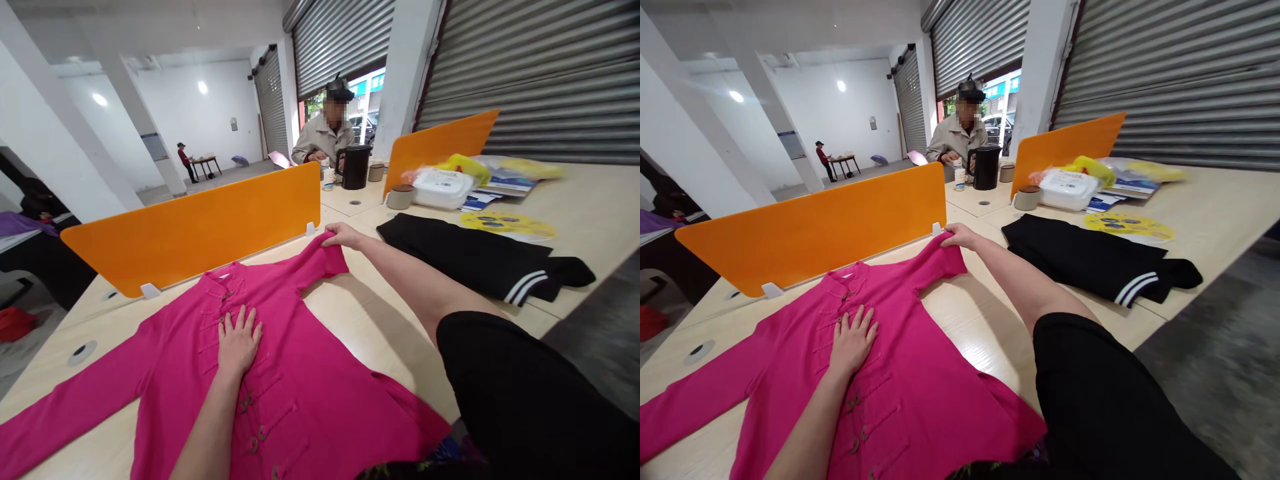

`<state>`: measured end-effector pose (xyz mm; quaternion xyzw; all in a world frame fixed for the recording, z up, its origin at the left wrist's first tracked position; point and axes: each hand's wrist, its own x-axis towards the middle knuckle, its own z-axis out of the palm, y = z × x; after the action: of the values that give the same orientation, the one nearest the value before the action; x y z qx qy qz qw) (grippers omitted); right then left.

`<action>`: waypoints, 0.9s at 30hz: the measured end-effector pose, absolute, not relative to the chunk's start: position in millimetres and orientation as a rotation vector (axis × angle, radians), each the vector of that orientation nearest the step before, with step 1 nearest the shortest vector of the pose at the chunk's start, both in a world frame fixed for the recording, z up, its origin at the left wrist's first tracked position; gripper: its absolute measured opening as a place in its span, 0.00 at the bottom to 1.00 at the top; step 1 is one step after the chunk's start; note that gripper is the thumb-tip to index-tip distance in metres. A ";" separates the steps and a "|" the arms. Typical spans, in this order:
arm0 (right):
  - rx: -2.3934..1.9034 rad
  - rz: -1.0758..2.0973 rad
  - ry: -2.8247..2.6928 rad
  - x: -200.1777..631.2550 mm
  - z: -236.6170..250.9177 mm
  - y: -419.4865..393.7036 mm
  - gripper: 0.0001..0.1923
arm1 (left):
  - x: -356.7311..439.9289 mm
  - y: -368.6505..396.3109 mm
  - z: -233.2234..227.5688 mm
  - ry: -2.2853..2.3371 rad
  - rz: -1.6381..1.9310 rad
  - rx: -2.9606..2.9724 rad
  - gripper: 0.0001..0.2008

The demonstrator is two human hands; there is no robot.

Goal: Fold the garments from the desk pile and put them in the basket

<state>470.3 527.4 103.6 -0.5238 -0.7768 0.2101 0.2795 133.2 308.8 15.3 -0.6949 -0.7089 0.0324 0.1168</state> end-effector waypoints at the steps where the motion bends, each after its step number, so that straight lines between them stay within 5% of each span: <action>1: -1.513 0.423 -2.133 472.0 106.1 529.2 0.10 | 133.3 308.7 15.6 -2.071 0.094 -2.032 0.28; 7: -2.094 -0.085 -2.046 501.5 110.2 532.9 0.07 | 133.2 308.8 15.5 -2.070 0.089 -2.035 0.28; 13: -2.017 -0.068 -1.980 511.3 100.6 520.4 0.19 | 133.2 310.6 13.7 -2.099 0.093 -2.042 0.28; 27: -1.700 0.209 -2.254 303.9 42.5 538.0 0.14 | 131.0 309.3 9.3 -2.089 0.009 -2.038 0.28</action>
<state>303.9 538.0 42.5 -0.5932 -0.7866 0.0731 0.1549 131.0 309.3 9.3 -0.6940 -0.7113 0.0032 0.1111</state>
